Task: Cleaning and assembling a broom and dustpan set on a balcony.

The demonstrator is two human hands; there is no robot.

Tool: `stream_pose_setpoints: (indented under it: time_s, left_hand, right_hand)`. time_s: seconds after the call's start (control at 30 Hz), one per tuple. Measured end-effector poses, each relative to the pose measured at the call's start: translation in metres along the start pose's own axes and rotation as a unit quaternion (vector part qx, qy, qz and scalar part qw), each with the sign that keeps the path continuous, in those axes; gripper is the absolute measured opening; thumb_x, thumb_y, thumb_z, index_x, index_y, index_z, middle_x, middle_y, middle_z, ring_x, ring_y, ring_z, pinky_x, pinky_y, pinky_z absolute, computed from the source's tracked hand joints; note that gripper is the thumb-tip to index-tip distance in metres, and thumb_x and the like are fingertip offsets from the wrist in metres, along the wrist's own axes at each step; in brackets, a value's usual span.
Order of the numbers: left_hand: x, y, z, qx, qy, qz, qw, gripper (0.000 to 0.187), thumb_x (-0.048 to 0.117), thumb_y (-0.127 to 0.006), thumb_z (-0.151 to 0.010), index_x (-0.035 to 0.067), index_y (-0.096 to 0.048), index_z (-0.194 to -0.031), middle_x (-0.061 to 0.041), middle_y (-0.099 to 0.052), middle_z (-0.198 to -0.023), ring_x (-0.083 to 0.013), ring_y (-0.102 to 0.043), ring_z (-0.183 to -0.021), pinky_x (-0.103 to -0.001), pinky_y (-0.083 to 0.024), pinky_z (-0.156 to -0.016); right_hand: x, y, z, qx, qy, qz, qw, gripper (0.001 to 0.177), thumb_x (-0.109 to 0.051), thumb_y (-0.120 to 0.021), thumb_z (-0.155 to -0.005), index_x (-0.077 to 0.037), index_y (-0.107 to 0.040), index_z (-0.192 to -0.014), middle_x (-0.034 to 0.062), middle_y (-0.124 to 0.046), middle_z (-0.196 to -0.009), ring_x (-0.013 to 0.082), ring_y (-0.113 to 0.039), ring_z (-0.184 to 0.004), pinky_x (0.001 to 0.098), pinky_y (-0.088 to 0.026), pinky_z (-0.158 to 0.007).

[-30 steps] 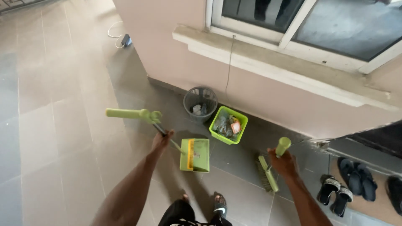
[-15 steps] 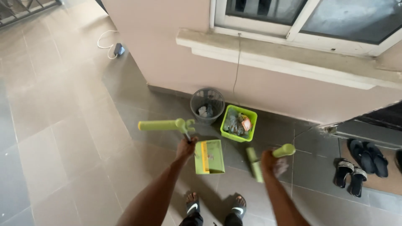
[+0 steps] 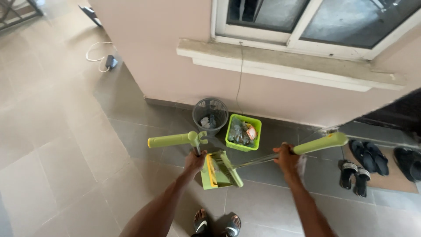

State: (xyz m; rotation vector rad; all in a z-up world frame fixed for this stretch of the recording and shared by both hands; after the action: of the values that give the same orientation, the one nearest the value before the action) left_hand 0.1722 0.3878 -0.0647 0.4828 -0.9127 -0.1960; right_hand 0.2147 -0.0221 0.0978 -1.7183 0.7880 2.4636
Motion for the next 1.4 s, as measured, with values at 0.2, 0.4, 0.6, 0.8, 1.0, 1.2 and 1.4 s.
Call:
stream_pose_setpoints:
  time_s: [0.2,0.4,0.6,0.8,1.0,1.2,1.4]
  left_hand:
    - [0.023,-0.020,0.012,-0.007,0.012,-0.012,1.000,0.056,0.055,-0.063,-0.095,-0.001,-0.070,-0.100,-0.020,-0.075,-0.088,-0.0338,-0.075,-0.083,-0.049,-0.055,-0.074]
    - [0.025,-0.049,0.022,-0.055,0.011,0.011,0.998,0.047,0.050,-0.059,-0.093,0.007,-0.072,-0.105,-0.018,-0.077,-0.092,-0.0317,-0.076,-0.083,-0.049,-0.056,-0.075]
    - [0.017,-0.060,0.019,-0.049,-0.022,0.021,0.998,0.049,0.052,-0.062,-0.092,0.007,-0.071,-0.110,-0.019,-0.078,-0.098,-0.0332,-0.075,-0.088,-0.047,-0.055,-0.078]
    - [0.020,-0.067,0.024,-0.050,-0.039,-0.012,0.998,0.052,0.052,-0.061,-0.094,0.003,-0.071,-0.107,-0.022,-0.079,-0.096,-0.0363,-0.076,-0.090,-0.049,-0.056,-0.079]
    - [0.038,-0.062,0.046,-0.079,-0.004,0.026,0.997,0.047,0.049,-0.058,-0.091,0.013,-0.066,-0.120,-0.016,-0.076,-0.103,-0.0363,-0.077,-0.093,-0.050,-0.059,-0.081]
    - [0.007,-0.079,0.011,-0.033,-0.057,-0.032,0.997,0.051,0.055,-0.062,-0.093,0.011,-0.070,-0.118,-0.021,-0.074,-0.107,-0.0416,-0.069,-0.102,-0.052,-0.055,-0.086]
    - [-0.012,-0.073,-0.004,-0.038,-0.005,-0.014,0.999,0.057,0.059,-0.066,-0.090,0.005,-0.065,-0.110,-0.023,-0.078,-0.097,-0.0388,-0.076,-0.091,-0.048,-0.058,-0.080]
  right_hand:
    - [-0.045,0.056,0.018,0.034,0.137,0.243,0.960,0.040,-0.032,-0.051,-0.104,-0.008,-0.077,-0.087,0.0064,-0.078,-0.081,0.0210,-0.069,-0.061,0.0421,-0.057,-0.060]
    - [0.016,0.095,0.020,0.081,0.150,0.287,0.943,0.039,-0.037,-0.051,-0.103,-0.007,-0.071,-0.086,0.0045,-0.071,-0.070,0.0186,-0.066,-0.052,0.0412,-0.058,-0.055]
    - [0.213,0.125,-0.027,0.157,-0.076,0.277,0.945,0.042,-0.049,-0.056,-0.098,-0.008,-0.064,-0.096,0.0102,-0.068,-0.069,0.0203,-0.065,-0.051,0.0449,-0.059,-0.048]
    - [0.159,0.073,0.009,0.136,-0.109,0.185,0.967,0.042,-0.048,-0.055,-0.099,-0.007,-0.059,-0.105,0.0113,-0.065,-0.081,0.0229,-0.064,-0.064,0.0455,-0.059,-0.058]
    - [0.131,0.049,0.024,0.112,-0.141,0.072,0.981,0.044,-0.048,-0.053,-0.100,-0.007,-0.054,-0.116,0.0126,-0.062,-0.096,0.0262,-0.062,-0.080,0.0463,-0.059,-0.071]
    - [0.116,0.017,0.019,0.062,-0.158,-0.042,0.985,0.050,-0.047,-0.052,-0.100,-0.006,-0.048,-0.127,0.0141,-0.059,-0.111,0.0295,-0.061,-0.096,0.0471,-0.059,-0.083]
    - [0.163,0.047,-0.059,0.038,-0.134,-0.125,0.982,0.048,-0.047,-0.051,-0.100,-0.008,-0.047,-0.127,0.0118,-0.056,-0.113,0.0256,-0.061,-0.099,0.0489,-0.059,-0.080]
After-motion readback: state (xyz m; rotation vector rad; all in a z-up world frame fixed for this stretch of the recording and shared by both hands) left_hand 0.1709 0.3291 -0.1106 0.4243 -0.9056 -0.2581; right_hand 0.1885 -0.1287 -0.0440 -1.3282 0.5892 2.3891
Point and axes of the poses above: each hand's wrist, its own z-axis away from the middle knuckle, its own y-axis out of the back of the hand, x = y × z, the point moved 9 cm from there along -z, towards the middle knuckle
